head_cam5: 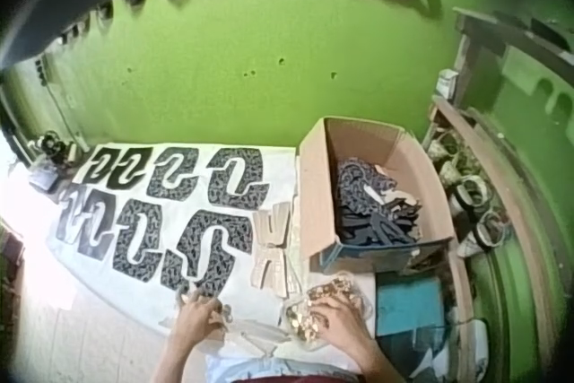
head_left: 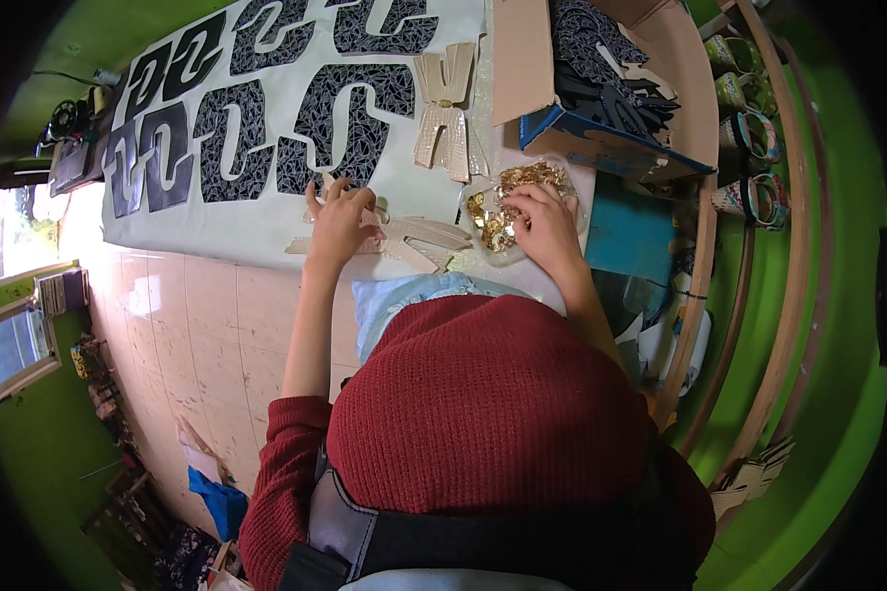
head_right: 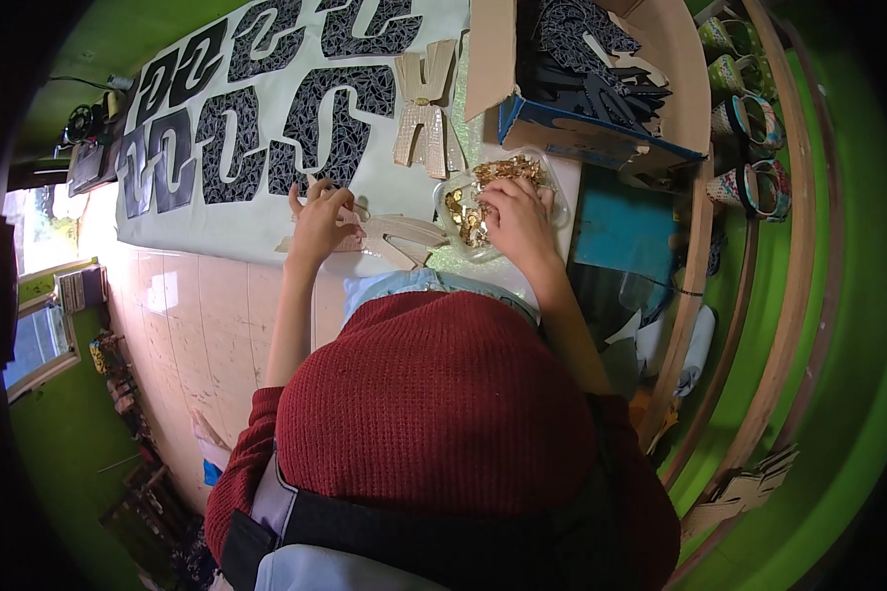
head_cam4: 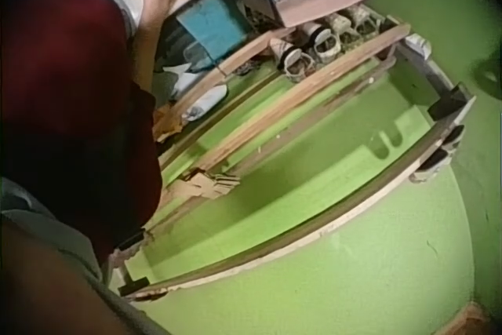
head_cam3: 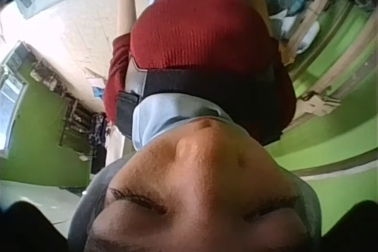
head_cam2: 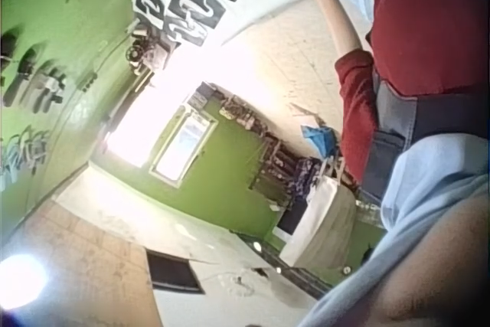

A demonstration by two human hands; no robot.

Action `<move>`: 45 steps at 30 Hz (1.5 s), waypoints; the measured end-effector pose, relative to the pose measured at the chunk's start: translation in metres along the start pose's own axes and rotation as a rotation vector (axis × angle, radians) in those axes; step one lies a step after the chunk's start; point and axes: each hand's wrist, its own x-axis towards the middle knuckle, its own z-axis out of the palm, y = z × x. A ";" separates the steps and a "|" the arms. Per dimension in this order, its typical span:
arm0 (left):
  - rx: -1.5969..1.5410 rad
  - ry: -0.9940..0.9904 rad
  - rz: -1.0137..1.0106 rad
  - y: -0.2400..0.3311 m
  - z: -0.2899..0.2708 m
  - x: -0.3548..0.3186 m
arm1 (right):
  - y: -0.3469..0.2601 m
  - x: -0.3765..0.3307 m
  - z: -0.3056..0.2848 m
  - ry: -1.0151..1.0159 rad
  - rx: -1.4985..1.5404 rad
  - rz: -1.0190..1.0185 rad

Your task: The recorder is seen organizing and assembling various components for shoe manufacturing, including leather pieces and metal buckles.

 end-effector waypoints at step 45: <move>-1.554 0.041 -0.063 0.104 -0.062 0.019 | -0.055 0.033 -0.081 0.000 1.407 0.289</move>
